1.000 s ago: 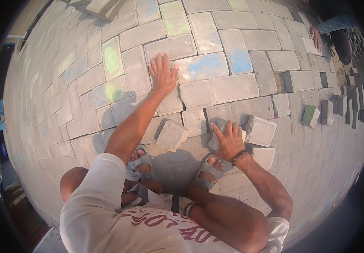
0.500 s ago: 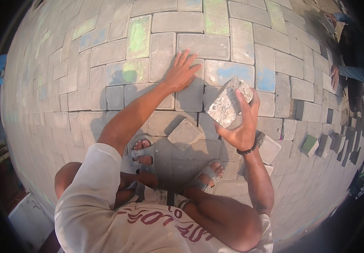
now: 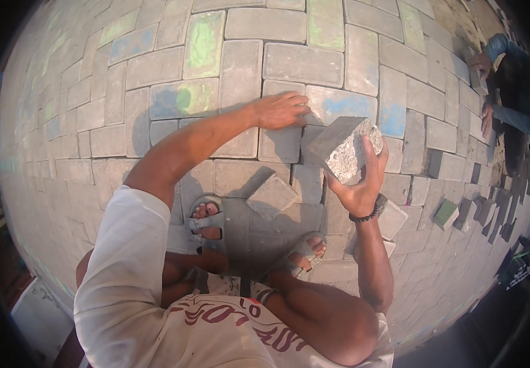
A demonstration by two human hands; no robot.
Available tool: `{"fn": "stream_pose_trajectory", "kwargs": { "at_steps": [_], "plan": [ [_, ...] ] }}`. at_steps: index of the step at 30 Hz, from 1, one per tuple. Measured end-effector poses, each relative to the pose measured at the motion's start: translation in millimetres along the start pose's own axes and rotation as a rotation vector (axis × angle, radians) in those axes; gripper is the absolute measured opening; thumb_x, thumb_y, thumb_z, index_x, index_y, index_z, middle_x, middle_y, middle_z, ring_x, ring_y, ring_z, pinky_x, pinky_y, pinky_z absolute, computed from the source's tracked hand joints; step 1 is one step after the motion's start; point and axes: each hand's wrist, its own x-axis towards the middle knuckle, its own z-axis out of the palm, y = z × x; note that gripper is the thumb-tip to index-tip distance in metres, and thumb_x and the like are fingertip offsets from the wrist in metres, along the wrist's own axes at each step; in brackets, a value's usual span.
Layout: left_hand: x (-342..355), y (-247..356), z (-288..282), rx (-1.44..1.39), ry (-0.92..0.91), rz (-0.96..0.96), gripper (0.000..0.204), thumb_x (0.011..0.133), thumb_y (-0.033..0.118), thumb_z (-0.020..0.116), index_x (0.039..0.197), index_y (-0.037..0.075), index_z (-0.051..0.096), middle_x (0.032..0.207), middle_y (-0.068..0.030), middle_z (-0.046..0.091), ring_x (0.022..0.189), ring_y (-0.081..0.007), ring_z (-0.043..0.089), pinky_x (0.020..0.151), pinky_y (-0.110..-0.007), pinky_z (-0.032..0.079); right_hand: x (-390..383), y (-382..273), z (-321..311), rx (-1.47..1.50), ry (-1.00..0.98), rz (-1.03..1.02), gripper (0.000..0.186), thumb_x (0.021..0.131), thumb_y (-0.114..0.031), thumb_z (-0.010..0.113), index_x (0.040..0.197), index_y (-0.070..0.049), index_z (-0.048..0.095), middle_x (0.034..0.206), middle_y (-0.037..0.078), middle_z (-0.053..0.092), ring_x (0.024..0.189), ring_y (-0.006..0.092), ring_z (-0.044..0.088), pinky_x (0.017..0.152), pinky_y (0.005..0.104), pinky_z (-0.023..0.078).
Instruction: The person kneels on the ground and places rectangular bricks one by one into a herringbone pattern on a paved surface. They adjust brick positions by hand and occasionally stand to retrieve more bricks from nearby piles.
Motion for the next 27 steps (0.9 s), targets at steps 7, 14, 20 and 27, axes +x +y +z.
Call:
{"fn": "stream_pose_trajectory", "kwargs": {
  "at_steps": [7, 14, 20, 27],
  "plan": [
    [18.1, 1.7, -4.9, 0.011, 0.039, 0.052, 0.015, 0.083, 0.019, 0.057, 0.094, 0.015, 0.067, 0.103, 0.0011, 0.058, 0.117, -0.0205, 0.048, 0.103, -0.037, 0.037, -10.3, 17.6, 12.8, -0.158, -0.108, 0.087, 0.097, 0.056, -0.018, 0.083, 0.143, -0.006, 0.042, 0.139, 0.025, 0.038, 0.130, 0.0413, 0.040, 0.105, 0.0475, 0.040],
    [23.6, 2.2, 2.8, 0.049, 0.104, 0.055, 0.007, 0.081, 0.014, 0.057, 0.086, 0.015, 0.062, 0.090, 0.0033, 0.053, 0.101, -0.0173, 0.050, 0.096, -0.034, 0.040, -6.0, 9.7, -22.5, -0.101, -0.013, 0.212, 0.098, 0.057, -0.016, 0.085, 0.144, -0.005, 0.040, 0.134, 0.021, 0.043, 0.125, 0.0353, 0.048, 0.102, 0.0452, 0.045],
    [31.5, -1.8, 2.1, 0.009, 0.105, 0.070, 0.006, 0.082, 0.011, 0.056, 0.085, 0.014, 0.060, 0.087, 0.0021, 0.052, 0.097, -0.0179, 0.050, 0.089, -0.031, 0.042, -28.8, 10.1, -33.1, -0.042, 0.027, 0.195, 0.098, 0.057, -0.017, 0.085, 0.144, -0.006, 0.041, 0.138, 0.022, 0.042, 0.126, 0.0357, 0.047, 0.100, 0.0447, 0.045],
    [-10.3, -1.6, 2.6, -0.105, 0.155, -0.094, 0.020, 0.089, 0.012, 0.055, 0.108, 0.011, 0.061, 0.119, -0.0067, 0.052, 0.123, -0.0269, 0.044, 0.108, -0.039, 0.036, -14.1, -10.8, -18.1, -0.091, 0.045, 0.038, 0.099, 0.054, -0.020, 0.087, 0.143, -0.008, 0.043, 0.142, 0.028, 0.037, 0.129, 0.0433, 0.044, 0.103, 0.0492, 0.042]
  ]
}}
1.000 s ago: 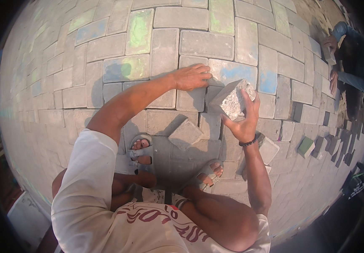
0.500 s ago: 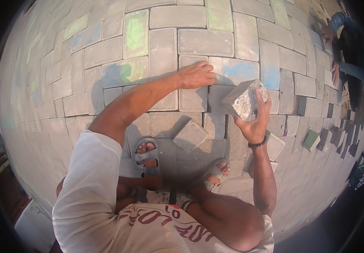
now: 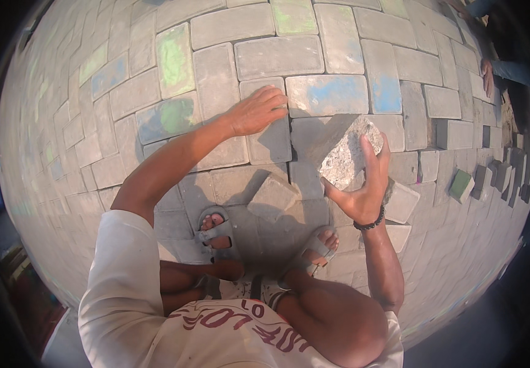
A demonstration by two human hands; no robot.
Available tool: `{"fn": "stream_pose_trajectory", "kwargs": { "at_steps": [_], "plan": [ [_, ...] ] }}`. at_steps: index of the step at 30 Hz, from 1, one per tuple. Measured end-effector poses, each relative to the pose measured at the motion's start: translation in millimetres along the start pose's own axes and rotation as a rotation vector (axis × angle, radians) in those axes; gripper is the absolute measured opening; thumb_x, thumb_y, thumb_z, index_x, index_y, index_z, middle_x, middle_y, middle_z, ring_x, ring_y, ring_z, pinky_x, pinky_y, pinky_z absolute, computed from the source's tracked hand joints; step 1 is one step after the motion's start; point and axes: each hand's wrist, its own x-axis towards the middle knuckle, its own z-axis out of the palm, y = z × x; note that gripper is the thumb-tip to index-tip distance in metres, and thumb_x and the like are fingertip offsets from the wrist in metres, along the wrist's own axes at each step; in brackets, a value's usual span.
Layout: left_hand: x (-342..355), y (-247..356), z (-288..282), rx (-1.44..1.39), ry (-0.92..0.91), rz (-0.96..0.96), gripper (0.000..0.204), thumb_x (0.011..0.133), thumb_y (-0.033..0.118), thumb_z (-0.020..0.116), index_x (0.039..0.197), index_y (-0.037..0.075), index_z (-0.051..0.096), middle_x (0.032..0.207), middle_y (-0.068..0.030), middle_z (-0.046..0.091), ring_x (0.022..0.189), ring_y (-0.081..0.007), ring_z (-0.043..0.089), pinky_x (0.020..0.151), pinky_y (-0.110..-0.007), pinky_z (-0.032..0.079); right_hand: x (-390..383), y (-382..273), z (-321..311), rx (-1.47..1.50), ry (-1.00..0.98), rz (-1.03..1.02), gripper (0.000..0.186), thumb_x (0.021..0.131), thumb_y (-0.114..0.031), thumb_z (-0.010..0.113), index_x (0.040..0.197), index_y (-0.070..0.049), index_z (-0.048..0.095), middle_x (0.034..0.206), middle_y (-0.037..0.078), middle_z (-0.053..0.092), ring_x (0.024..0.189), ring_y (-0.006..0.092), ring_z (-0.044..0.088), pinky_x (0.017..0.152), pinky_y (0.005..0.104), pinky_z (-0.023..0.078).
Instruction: The person kneels on the ground and places rectangular bricks one by one into a herringbone pattern on a paved surface. They adjust brick positions by hand and occasionally stand to retrieve more bricks from nearby piles.
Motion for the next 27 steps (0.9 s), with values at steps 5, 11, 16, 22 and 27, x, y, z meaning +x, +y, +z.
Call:
{"fn": "stream_pose_trajectory", "kwargs": {
  "at_steps": [5, 11, 16, 22, 27],
  "plan": [
    [-7.9, -14.8, -16.3, 0.242, -0.009, -0.257, 0.038, 0.093, 0.017, 0.057, 0.132, 0.015, 0.058, 0.145, -0.0100, 0.043, 0.139, -0.0324, 0.032, 0.117, -0.046, 0.028, 10.3, 18.2, 27.9, -0.105, -0.166, -0.142, 0.101, 0.052, -0.016, 0.087, 0.143, -0.008, 0.043, 0.141, 0.029, 0.035, 0.126, 0.0449, 0.044, 0.103, 0.0507, 0.041],
    [-17.0, -26.6, -30.3, 0.080, -0.061, -0.340, 0.040, 0.094, 0.019, 0.058, 0.133, 0.011, 0.057, 0.146, -0.0116, 0.042, 0.137, -0.0335, 0.033, 0.117, -0.047, 0.027, 46.7, 14.5, 40.0, 0.044, -0.142, -0.095, 0.094, 0.055, -0.011, 0.083, 0.141, -0.006, 0.047, 0.139, 0.029, 0.037, 0.129, 0.0436, 0.042, 0.103, 0.0469, 0.042],
    [-2.1, -24.6, -35.2, 0.062, -0.067, -0.344, 0.043, 0.091, 0.019, 0.060, 0.133, 0.008, 0.056, 0.145, -0.0126, 0.043, 0.136, -0.0326, 0.034, 0.114, -0.046, 0.029, 24.8, 44.3, 57.6, -0.098, -0.141, -0.215, 0.088, 0.058, -0.013, 0.082, 0.140, -0.006, 0.049, 0.140, 0.030, 0.037, 0.133, 0.0444, 0.036, 0.106, 0.0495, 0.039],
    [-10.5, -26.1, -35.2, 0.100, -0.146, -0.371, 0.048, 0.089, 0.024, 0.062, 0.133, 0.005, 0.055, 0.145, -0.0135, 0.042, 0.135, -0.0323, 0.034, 0.113, -0.046, 0.030, 60.5, 20.5, 40.5, 0.115, -0.115, -0.090, 0.087, 0.059, -0.014, 0.083, 0.139, -0.009, 0.050, 0.138, 0.028, 0.039, 0.132, 0.0445, 0.038, 0.105, 0.0502, 0.041],
    [5.1, -9.3, -41.0, 0.141, -0.194, -0.389, 0.058, 0.089, 0.035, 0.066, 0.137, 0.005, 0.051, 0.147, -0.0141, 0.039, 0.136, -0.0334, 0.033, 0.113, -0.046, 0.029, 10.0, 45.7, 43.1, -0.079, -0.227, -0.217, 0.090, 0.056, -0.017, 0.084, 0.139, -0.013, 0.052, 0.144, 0.030, 0.030, 0.133, 0.0494, 0.033, 0.105, 0.0522, 0.039]
  ]
}}
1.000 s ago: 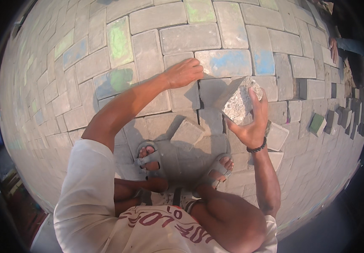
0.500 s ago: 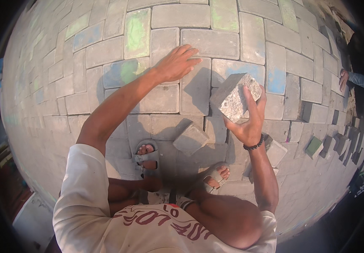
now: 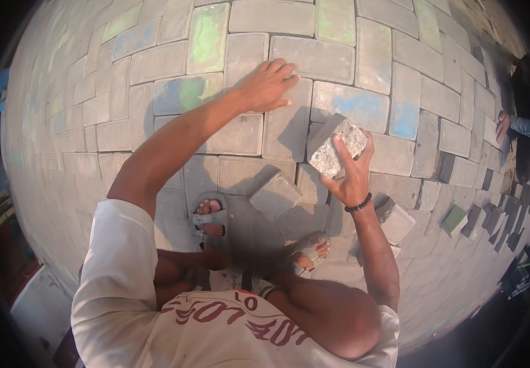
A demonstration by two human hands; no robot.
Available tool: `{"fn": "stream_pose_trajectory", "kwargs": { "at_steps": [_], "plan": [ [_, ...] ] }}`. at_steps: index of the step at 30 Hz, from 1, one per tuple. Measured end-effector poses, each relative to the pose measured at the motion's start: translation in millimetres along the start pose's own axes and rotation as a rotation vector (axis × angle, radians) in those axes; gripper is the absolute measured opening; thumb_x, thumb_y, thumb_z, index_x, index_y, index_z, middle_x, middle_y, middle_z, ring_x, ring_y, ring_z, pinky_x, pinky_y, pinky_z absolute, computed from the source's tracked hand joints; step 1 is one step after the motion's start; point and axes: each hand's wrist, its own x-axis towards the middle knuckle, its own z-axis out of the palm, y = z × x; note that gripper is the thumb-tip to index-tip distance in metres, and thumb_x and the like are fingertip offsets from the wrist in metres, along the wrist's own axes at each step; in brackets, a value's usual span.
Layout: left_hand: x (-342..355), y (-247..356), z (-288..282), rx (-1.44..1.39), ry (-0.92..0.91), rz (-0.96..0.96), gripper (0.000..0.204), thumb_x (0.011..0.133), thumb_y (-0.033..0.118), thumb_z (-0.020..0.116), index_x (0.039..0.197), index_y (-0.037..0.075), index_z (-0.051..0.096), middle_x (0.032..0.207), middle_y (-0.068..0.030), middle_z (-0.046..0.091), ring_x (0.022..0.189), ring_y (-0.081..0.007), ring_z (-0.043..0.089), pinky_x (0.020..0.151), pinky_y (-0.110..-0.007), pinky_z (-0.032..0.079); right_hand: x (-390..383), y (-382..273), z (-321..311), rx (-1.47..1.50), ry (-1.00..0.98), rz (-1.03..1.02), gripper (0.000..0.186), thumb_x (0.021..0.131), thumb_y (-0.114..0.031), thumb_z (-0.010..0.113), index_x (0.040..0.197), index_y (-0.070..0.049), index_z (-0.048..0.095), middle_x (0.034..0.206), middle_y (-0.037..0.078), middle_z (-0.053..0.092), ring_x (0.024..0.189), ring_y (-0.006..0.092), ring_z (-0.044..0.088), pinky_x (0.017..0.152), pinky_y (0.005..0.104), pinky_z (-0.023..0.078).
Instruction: The person kneels on the ground and places rectangular bricks one by one into a herringbone pattern on a paved surface. They adjust brick positions by hand and occasionally stand to retrieve more bricks from nearby piles.
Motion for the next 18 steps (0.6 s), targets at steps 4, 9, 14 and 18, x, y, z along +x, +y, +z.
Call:
{"fn": "stream_pose_trajectory", "kwargs": {
  "at_steps": [4, 9, 14, 18],
  "plan": [
    [-1.5, 6.3, 12.7, 0.039, 0.012, -0.039, 0.065, 0.088, 0.038, 0.067, 0.140, 0.006, 0.046, 0.148, -0.0141, 0.037, 0.138, -0.0343, 0.030, 0.113, -0.048, 0.029, 22.4, 0.7, -6.9, 0.098, 0.035, 0.074, 0.089, 0.057, -0.013, 0.084, 0.140, -0.011, 0.052, 0.141, 0.031, 0.035, 0.130, 0.0501, 0.039, 0.105, 0.0512, 0.039],
    [-7.3, 0.0, 3.0, 0.060, -0.006, -0.116, 0.067, 0.087, 0.038, 0.068, 0.142, 0.008, 0.044, 0.149, -0.0142, 0.035, 0.140, -0.0355, 0.028, 0.113, -0.048, 0.029, 23.5, -33.5, -10.6, 0.134, 0.211, -0.027, 0.087, 0.058, -0.012, 0.083, 0.139, -0.011, 0.053, 0.142, 0.031, 0.033, 0.130, 0.0473, 0.041, 0.106, 0.0501, 0.039],
    [-12.8, 23.5, 20.2, 0.046, 0.049, -0.132, 0.073, 0.086, 0.039, 0.069, 0.147, 0.011, 0.039, 0.155, -0.0164, 0.027, 0.143, -0.0400, 0.022, 0.115, -0.052, 0.024, 6.1, -5.7, 12.8, 0.095, 0.065, 0.040, 0.085, 0.059, -0.014, 0.084, 0.139, -0.009, 0.053, 0.143, 0.030, 0.033, 0.131, 0.0456, 0.041, 0.105, 0.0502, 0.039],
    [-31.4, 37.5, 12.3, -0.006, -0.150, -0.179, 0.083, 0.085, 0.046, 0.068, 0.153, 0.019, 0.028, 0.161, -0.0160, 0.011, 0.148, -0.0407, 0.008, 0.119, -0.055, 0.014, 2.8, -13.8, -3.2, 0.183, 0.101, 0.022, 0.083, 0.060, -0.014, 0.084, 0.136, -0.007, 0.054, 0.142, 0.032, 0.033, 0.129, 0.0454, 0.041, 0.106, 0.0488, 0.039]
  ]
}}
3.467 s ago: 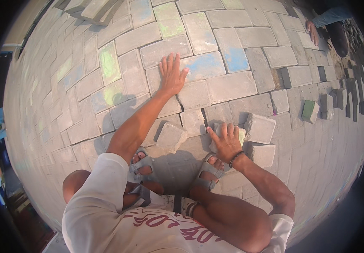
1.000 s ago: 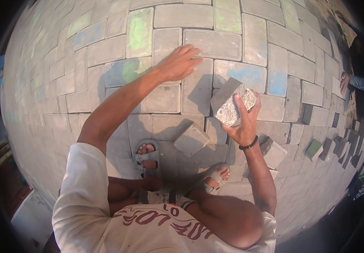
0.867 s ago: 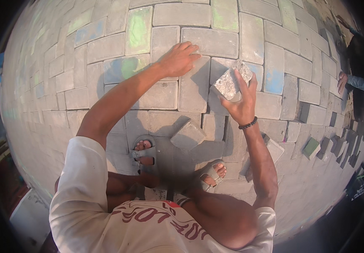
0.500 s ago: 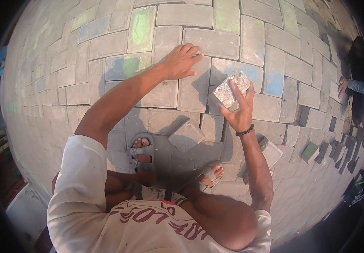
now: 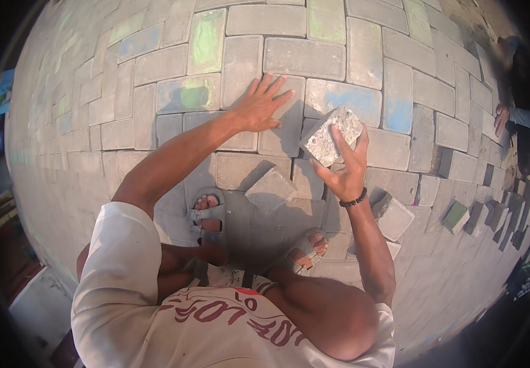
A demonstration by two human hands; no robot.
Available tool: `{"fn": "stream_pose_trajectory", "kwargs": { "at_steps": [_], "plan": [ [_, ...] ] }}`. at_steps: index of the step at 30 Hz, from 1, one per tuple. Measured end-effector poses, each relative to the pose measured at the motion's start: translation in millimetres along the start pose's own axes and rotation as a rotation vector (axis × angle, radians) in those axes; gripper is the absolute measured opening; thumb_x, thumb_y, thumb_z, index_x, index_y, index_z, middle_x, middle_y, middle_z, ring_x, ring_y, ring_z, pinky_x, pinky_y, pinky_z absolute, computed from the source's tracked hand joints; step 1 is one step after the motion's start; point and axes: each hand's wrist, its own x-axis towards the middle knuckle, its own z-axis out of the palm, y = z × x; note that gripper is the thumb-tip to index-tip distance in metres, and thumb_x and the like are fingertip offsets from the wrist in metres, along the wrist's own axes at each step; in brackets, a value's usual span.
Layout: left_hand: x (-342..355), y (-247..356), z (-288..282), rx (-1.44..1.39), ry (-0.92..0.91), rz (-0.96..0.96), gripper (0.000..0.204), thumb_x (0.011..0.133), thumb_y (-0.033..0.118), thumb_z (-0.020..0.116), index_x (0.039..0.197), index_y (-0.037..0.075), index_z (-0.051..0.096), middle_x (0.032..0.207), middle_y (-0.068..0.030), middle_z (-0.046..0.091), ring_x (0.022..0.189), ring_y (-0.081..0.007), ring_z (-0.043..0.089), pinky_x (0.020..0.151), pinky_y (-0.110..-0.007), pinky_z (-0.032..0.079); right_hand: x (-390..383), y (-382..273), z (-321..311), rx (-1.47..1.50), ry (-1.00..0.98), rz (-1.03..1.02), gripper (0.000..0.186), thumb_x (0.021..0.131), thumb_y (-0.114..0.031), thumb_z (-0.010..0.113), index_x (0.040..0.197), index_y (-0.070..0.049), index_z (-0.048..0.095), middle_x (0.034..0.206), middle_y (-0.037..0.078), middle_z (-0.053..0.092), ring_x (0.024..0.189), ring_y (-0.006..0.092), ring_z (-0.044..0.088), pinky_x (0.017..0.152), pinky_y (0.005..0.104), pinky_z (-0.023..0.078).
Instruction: The person kneels on the ground and places rectangular bricks one by one into a herringbone pattern on a paved surface. They adjust brick positions by hand and occasionally stand to retrieve more bricks from nearby piles.
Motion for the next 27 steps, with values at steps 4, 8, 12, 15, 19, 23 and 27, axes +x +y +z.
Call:
{"fn": "stream_pose_trajectory", "kwargs": {
  "at_steps": [4, 8, 12, 15, 19, 23, 27],
  "plan": [
    [1.1, -2.3, 8.4, -0.034, -0.023, -0.012, 0.089, 0.084, 0.050, 0.068, 0.155, 0.022, 0.022, 0.163, -0.0141, 0.004, 0.149, -0.0389, 0.001, 0.120, -0.055, 0.007, -14.3, 9.7, 10.5, -0.079, 0.027, -0.010, 0.081, 0.060, -0.015, 0.085, 0.135, -0.009, 0.056, 0.144, 0.032, 0.031, 0.129, 0.0463, 0.042, 0.106, 0.0486, 0.039],
    [0.2, 4.7, 5.0, -0.010, -0.061, -0.075, 0.088, 0.084, 0.050, 0.068, 0.155, 0.023, 0.023, 0.163, -0.0133, 0.005, 0.149, -0.0385, 0.001, 0.120, -0.055, 0.008, -5.4, 2.5, 2.7, -0.021, -0.023, 0.000, 0.078, 0.060, -0.014, 0.085, 0.133, -0.010, 0.058, 0.145, 0.031, 0.029, 0.132, 0.0472, 0.039, 0.107, 0.0490, 0.038],
    [-1.1, 12.1, -2.2, -0.031, -0.032, -0.084, 0.087, 0.085, 0.049, 0.068, 0.155, 0.023, 0.024, 0.163, -0.0137, 0.007, 0.149, -0.0405, 0.003, 0.118, -0.057, 0.010, -14.3, 7.7, 17.6, -0.055, 0.045, -0.015, 0.078, 0.059, -0.012, 0.085, 0.132, -0.009, 0.059, 0.146, 0.031, 0.028, 0.132, 0.0459, 0.039, 0.106, 0.0475, 0.039],
    [-10.2, 12.0, 14.6, -0.079, -0.026, -0.117, 0.089, 0.083, 0.046, 0.071, 0.155, 0.023, 0.024, 0.163, -0.0148, 0.007, 0.148, -0.0424, 0.003, 0.118, -0.058, 0.010, -11.3, 8.5, 16.6, -0.032, -0.004, -0.013, 0.077, 0.060, -0.013, 0.085, 0.132, -0.008, 0.059, 0.145, 0.032, 0.031, 0.129, 0.0448, 0.042, 0.106, 0.0472, 0.039],
    [-26.6, 23.1, 9.1, -0.089, -0.123, -0.058, 0.098, 0.077, 0.045, 0.078, 0.155, 0.024, 0.023, 0.163, -0.0155, 0.003, 0.148, -0.0446, 0.000, 0.119, -0.058, 0.007, -10.5, -1.3, 3.1, 0.009, 0.091, 0.044, 0.076, 0.060, -0.014, 0.086, 0.131, -0.007, 0.060, 0.141, 0.031, 0.036, 0.127, 0.0439, 0.045, 0.105, 0.0476, 0.040],
    [-32.3, 20.4, 7.6, -0.101, -0.156, 0.009, 0.107, 0.070, 0.047, 0.082, 0.156, 0.028, 0.021, 0.163, -0.0142, -0.001, 0.147, -0.0467, -0.005, 0.120, -0.057, 0.005, -29.9, 1.2, 8.1, -0.017, 0.134, 0.029, 0.075, 0.058, -0.011, 0.086, 0.129, -0.009, 0.061, 0.140, 0.031, 0.036, 0.127, 0.0443, 0.044, 0.105, 0.0480, 0.040],
    [-36.9, 16.7, 17.9, -0.128, -0.132, 0.031, 0.109, 0.068, 0.049, 0.082, 0.155, 0.029, 0.021, 0.163, -0.0140, -0.002, 0.146, -0.0479, -0.006, 0.120, -0.057, 0.005, -26.2, 8.6, 11.5, 0.020, 0.061, 0.042, 0.078, 0.057, -0.012, 0.086, 0.131, -0.014, 0.060, 0.143, 0.032, 0.032, 0.131, 0.0480, 0.039, 0.106, 0.0497, 0.039]
  ]
}}
